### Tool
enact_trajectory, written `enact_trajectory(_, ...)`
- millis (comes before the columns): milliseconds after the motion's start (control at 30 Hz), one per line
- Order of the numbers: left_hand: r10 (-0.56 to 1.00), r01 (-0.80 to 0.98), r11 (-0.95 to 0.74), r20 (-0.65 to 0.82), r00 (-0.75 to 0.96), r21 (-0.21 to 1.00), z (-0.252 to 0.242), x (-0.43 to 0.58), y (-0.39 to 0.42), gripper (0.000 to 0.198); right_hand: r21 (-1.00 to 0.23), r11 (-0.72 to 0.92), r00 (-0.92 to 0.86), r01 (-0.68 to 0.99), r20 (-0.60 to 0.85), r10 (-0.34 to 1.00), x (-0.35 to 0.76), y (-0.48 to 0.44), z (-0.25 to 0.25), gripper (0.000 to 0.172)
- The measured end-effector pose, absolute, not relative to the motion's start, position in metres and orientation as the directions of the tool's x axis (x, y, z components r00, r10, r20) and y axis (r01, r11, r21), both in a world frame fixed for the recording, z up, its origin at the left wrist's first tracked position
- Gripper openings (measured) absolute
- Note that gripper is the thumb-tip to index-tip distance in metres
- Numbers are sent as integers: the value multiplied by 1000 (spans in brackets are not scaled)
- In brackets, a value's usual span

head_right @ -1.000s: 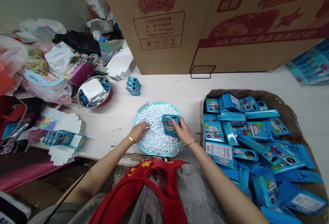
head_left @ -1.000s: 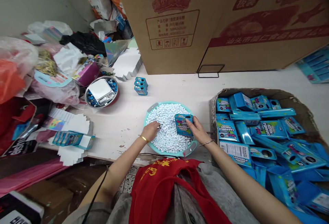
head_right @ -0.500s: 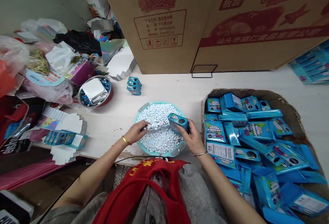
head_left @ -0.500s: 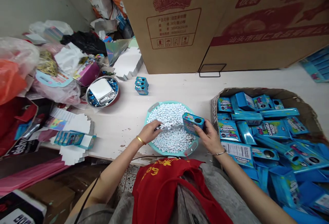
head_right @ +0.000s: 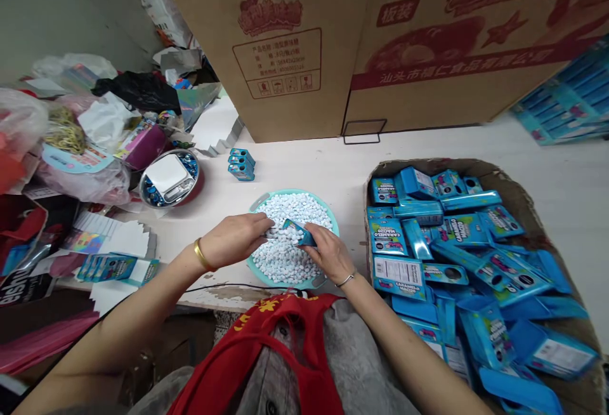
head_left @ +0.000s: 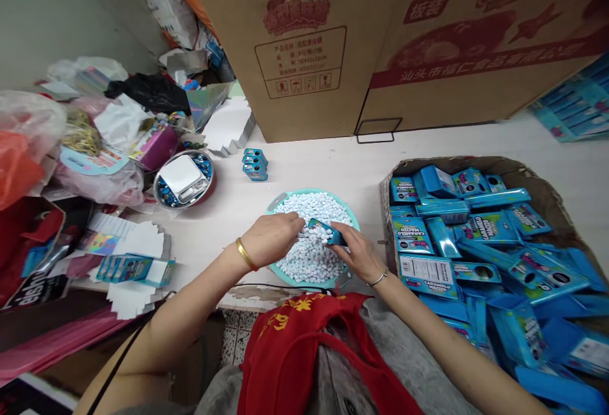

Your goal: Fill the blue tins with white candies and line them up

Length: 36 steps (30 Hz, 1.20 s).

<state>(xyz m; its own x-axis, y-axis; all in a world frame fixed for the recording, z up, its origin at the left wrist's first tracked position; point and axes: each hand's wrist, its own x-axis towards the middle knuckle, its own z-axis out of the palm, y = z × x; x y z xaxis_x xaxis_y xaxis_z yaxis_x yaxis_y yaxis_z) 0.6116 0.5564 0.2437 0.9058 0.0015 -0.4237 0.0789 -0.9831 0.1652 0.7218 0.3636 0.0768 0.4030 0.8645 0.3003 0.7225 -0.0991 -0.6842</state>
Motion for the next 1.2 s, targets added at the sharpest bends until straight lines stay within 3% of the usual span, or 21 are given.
enact_trajectory(100,12,56,-995,-441,898,88,259,620,543,18,-690,-95,405,718,303,863,719,364,75,45)
enact_trajectory(333,59,89,-994,-353,934,69,256,607,550,19,-753,-111,448,649,260,855,720,361,74,42)
enact_trajectory(433,215,267,-957,-345,914,112,217,574,578,17,-844,-175,571,507,177,801,725,358,74,42)
enact_trajectory(500,296,377,-918,-422,857,122,179,548,592,17,-902,-219,659,372,90,747,728,357,73,41)
enact_trajectory(567,309,431,-889,-492,814,155,139,528,594,16,-935,-247,710,254,7,704,730,358,71,39)
enact_trajectory(700,302,468,-821,-448,842,326,76,531,565,18,-953,-272,739,134,-87,668,729,364,62,36)
enact_trajectory(933,319,455,-673,-327,890,583,45,568,536,26,-959,-256,759,120,-78,647,723,370,64,33)
enact_trajectory(1100,287,383,-649,-255,923,658,77,551,556,22,-947,-255,782,197,-5,623,730,357,73,35)
enact_trajectory(1200,239,310,-682,-198,951,662,112,547,567,22,-902,-281,727,327,50,684,734,348,73,42)
